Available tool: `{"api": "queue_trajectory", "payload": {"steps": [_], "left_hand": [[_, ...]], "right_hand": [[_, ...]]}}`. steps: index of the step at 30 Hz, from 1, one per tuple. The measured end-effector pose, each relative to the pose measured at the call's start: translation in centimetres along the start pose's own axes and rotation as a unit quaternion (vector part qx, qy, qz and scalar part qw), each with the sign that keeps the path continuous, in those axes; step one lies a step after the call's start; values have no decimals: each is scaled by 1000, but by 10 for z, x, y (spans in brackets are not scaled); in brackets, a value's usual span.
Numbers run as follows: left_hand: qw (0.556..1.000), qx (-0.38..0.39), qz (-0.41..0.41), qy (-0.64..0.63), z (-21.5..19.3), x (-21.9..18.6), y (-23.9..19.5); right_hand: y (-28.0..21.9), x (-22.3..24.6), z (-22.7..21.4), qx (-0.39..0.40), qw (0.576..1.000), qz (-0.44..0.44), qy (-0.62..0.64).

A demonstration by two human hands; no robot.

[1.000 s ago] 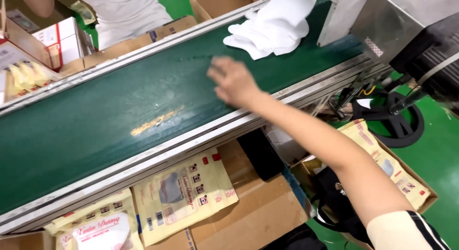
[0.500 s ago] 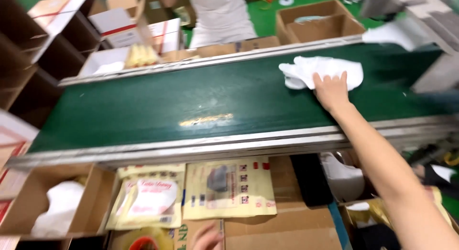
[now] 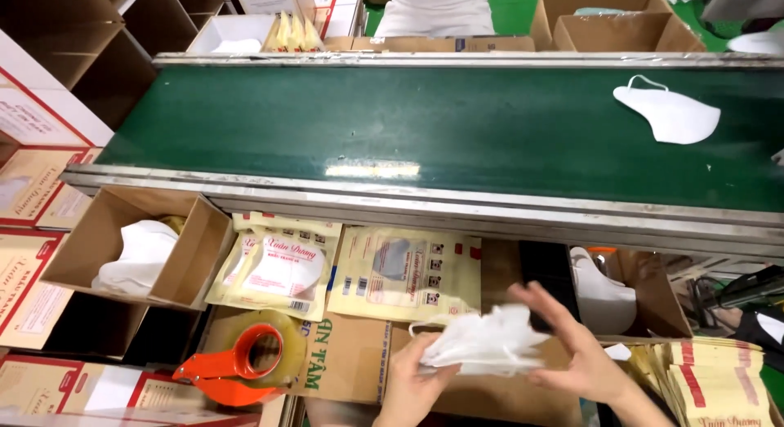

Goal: Packing face masks into plastic bags and then into cardboard boxes on a production line.

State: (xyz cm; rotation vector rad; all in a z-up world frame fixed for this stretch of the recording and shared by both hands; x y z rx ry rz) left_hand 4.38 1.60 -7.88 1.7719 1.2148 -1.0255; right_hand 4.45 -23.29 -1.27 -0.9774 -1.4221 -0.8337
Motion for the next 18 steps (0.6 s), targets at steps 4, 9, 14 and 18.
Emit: {"api": "queue_trajectory", "payload": {"steps": [4, 9, 14, 18], "left_hand": [[997, -16, 33, 69, 26, 31, -17], [984, -21, 76, 161, 27, 13, -25], [977, 2, 123, 176, 29, -2, -21], [969, -3, 135, 206, 44, 30, -30]], "right_hand": [[-3, -48, 26, -41, 983, 77, -159], [-11, -69, 37, -130, 973, -113, -153], [-13, -78, 65, -48, 991, -127, -12], [-2, -77, 56, -62, 985, -109, 117]]}}
Point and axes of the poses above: each hand's wrist, its own y-axis towards the middle knuckle, its own z-axis out of the palm, x = y × z, the point moved 5 cm from there along y, towards the middle knuckle, and after that the axes turned 13 degrees about y, right-handed, at the moved point
